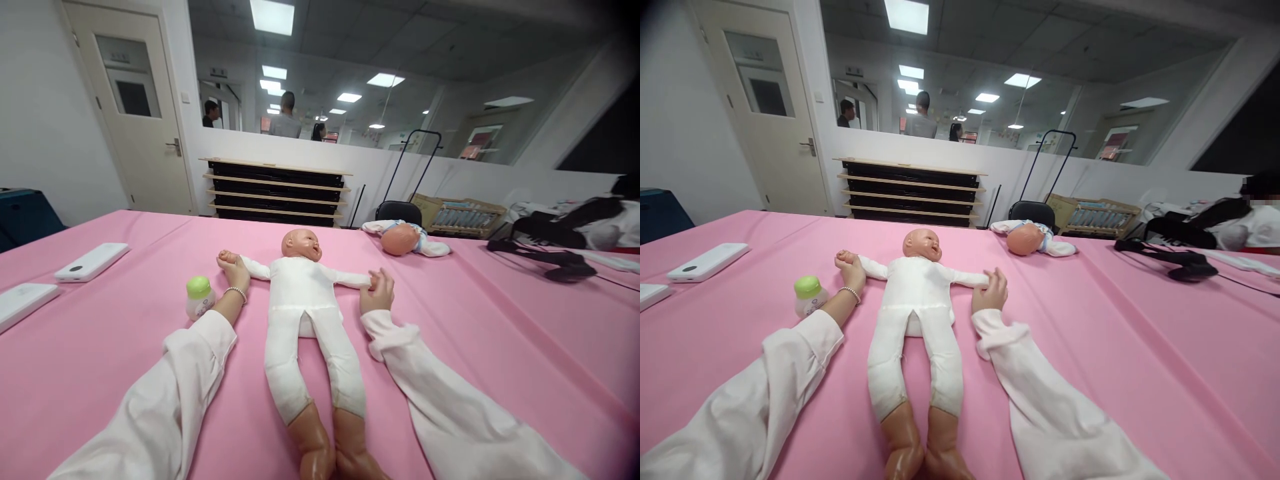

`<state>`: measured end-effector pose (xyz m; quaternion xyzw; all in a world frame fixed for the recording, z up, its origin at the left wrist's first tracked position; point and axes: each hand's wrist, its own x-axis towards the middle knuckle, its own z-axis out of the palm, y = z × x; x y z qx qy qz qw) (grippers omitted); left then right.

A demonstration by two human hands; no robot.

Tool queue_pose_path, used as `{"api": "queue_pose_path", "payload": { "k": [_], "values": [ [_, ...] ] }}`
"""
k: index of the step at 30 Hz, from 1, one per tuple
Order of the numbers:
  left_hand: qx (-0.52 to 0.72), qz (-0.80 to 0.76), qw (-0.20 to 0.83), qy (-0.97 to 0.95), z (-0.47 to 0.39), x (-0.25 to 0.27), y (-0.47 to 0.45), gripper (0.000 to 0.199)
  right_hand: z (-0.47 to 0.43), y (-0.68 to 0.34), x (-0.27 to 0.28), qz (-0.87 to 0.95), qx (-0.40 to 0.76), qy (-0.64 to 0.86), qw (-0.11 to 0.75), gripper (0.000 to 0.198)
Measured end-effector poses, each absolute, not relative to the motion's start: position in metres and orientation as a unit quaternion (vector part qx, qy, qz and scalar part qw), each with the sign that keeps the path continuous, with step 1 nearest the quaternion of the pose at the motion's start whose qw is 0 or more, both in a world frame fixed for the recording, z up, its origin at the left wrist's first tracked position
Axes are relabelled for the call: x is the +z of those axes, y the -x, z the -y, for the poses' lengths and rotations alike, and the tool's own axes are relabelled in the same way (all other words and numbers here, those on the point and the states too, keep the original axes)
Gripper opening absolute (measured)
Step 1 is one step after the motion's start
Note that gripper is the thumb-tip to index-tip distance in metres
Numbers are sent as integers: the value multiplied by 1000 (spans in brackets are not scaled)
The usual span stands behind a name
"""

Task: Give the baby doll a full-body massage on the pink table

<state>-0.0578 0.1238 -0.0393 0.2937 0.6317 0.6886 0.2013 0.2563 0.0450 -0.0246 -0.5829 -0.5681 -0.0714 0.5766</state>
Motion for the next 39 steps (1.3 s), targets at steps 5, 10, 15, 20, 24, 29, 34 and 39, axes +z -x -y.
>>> {"api": "queue_pose_path", "payload": {
  "k": [5,10,15,20,24,29,34,39],
  "values": [
    [696,-616,206,-306,-122,-39,56,52,50,-245,-12,780,-3,462,422,23],
    [687,-630,201,-301,-119,-37,54,51,138,-228,10,901,13,360,240,60],
    [670,-643,199,-311,-114,-35,54,49,146,-225,14,955,-26,259,144,71],
    [661,-650,201,-317,-111,-34,54,52,138,-223,0,952,-2,248,181,48],
    [651,-660,209,-312,-109,-33,54,53,139,-221,-17,940,-17,214,267,27],
    [647,-665,203,-312,-109,-33,53,52,137,-219,-27,924,15,178,337,25],
    [646,-666,195,-318,-111,-35,54,50,137,-219,-32,932,49,264,243,26],
    [641,-670,186,-323,-110,-35,54,49,139,-224,-31,941,45,232,241,26]
  ]
}}
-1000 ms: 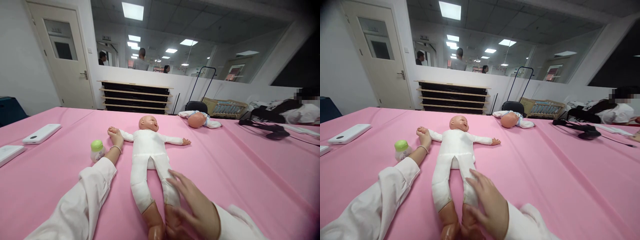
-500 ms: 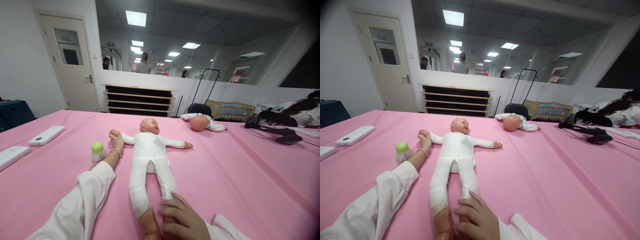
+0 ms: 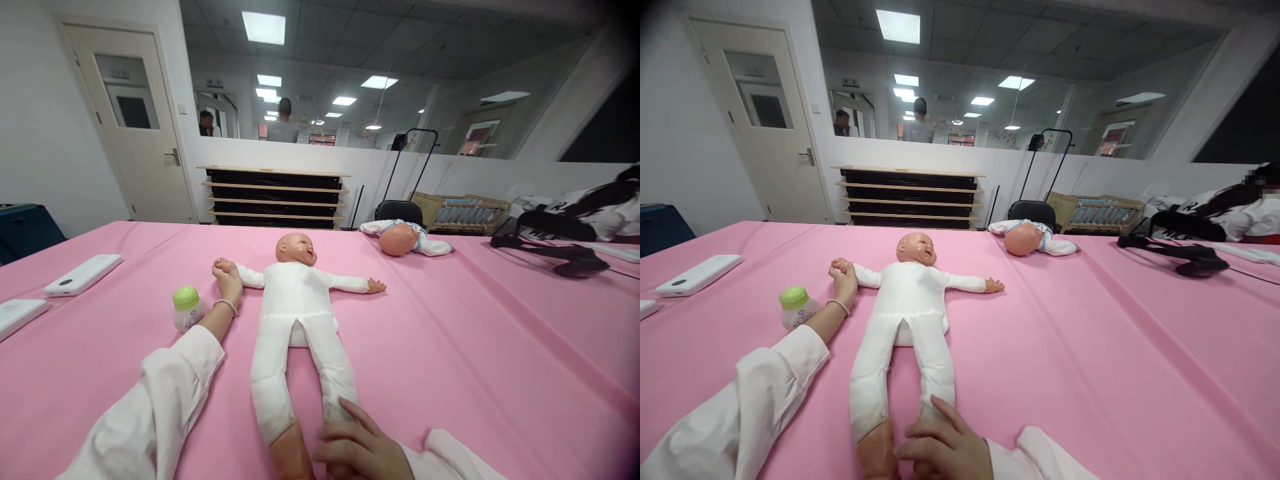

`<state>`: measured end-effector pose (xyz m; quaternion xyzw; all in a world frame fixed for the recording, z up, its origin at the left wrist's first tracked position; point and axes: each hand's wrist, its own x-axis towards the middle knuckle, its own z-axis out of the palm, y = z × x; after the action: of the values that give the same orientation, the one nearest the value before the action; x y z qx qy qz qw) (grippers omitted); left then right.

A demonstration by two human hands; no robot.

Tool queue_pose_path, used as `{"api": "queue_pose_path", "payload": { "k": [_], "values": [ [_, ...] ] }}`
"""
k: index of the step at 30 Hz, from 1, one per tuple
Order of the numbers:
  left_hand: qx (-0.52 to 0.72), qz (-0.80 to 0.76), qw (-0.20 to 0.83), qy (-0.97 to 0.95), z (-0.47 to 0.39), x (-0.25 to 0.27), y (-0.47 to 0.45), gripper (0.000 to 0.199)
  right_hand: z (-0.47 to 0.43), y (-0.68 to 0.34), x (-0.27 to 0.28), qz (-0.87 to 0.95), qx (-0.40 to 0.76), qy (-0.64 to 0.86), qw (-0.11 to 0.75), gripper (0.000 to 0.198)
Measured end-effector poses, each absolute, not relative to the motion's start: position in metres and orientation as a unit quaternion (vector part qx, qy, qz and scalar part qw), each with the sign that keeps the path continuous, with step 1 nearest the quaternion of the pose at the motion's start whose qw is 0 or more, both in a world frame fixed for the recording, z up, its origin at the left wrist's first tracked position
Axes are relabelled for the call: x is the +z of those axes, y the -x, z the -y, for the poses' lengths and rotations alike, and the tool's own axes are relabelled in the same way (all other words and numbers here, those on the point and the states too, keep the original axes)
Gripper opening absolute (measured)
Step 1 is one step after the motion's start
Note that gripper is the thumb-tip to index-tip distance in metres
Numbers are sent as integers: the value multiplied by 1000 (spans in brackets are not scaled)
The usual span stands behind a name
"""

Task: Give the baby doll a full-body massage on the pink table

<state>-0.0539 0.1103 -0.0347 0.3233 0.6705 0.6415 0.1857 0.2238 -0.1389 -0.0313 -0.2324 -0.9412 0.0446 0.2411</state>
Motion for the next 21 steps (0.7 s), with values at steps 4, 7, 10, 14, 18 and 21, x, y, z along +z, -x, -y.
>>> {"api": "queue_pose_path", "payload": {
  "k": [4,7,10,14,18,21],
  "values": [
    [639,-672,187,-323,-108,-33,53,49,137,-231,-18,956,45,187,222,26],
    [637,-674,190,-323,-108,-32,53,50,132,-235,-18,967,7,138,216,23],
    [635,-678,190,-318,-108,-33,53,53,125,-234,-32,948,-40,123,290,25],
    [640,-680,182,-309,-109,-33,53,54,119,-230,-46,908,-92,118,391,28],
    [649,-677,173,-302,-110,-35,54,58,129,-228,-42,907,-162,181,345,21],
    [652,-676,171,-297,-111,-37,55,58,145,-225,-44,847,-216,340,347,27]
  ]
}}
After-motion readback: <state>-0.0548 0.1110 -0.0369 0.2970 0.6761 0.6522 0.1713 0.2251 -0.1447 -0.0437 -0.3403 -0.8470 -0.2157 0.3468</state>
